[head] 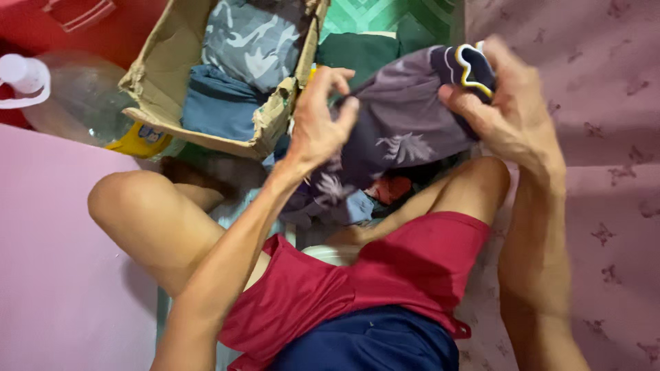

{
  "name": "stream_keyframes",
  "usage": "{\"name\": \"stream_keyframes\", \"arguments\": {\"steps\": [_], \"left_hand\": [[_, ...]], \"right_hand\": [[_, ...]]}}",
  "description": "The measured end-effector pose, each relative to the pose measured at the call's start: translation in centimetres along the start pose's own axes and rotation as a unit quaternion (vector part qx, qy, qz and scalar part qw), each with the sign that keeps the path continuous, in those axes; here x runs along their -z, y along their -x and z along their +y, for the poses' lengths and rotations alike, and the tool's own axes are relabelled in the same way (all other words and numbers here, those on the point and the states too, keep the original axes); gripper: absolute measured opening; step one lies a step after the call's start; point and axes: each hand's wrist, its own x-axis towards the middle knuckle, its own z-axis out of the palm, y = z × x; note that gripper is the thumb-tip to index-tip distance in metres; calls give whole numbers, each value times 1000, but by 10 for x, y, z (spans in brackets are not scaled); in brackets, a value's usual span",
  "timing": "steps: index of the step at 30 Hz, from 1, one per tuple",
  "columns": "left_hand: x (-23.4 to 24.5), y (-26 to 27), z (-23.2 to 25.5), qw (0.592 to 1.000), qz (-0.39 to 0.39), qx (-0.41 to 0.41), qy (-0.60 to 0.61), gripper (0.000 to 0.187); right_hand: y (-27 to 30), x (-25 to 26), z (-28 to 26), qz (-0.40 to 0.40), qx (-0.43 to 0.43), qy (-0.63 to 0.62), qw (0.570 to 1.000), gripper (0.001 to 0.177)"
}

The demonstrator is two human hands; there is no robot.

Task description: The person sits on the floor and folds various pieces of clothing, including shirts, shorts, and pants, by hand. They pick up each item from a cardboard box, fold it neatly, and place it back into the box.

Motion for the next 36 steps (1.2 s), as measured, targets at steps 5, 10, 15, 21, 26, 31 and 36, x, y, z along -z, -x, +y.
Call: {"name": "stream_keyframes", "arguments": {"steps": [5,10,15,21,26,31,36], "left_hand": [[2,-7,15,982,-54,171,64,30],[-20,1,10,986,-159,-46,-30,84],[-29,6,-21,957,-233,-152,-80,90],[-44,15,-41,880,-363,-94,-293,85],[-57,25,-62,886,-329,-145,-294,45],[-56,42,-95,921,-284,-157,-217,21],[-55,59,-117,956,-238,12,-170,11]], "right_hand": [[-8,6,-2,28,-73,-4,997,36],[-8,-1,-15,-79,-15,-45,996,31],[-10,19,-19,-162,14,-93,982,28],[-18,51,-21,-254,69,-54,963,41],[-4,72,-24,-183,83,105,974,44],[-2,76,-18,-69,59,92,992,37],[11,66,-3,-21,-27,-17,999,45]]}}
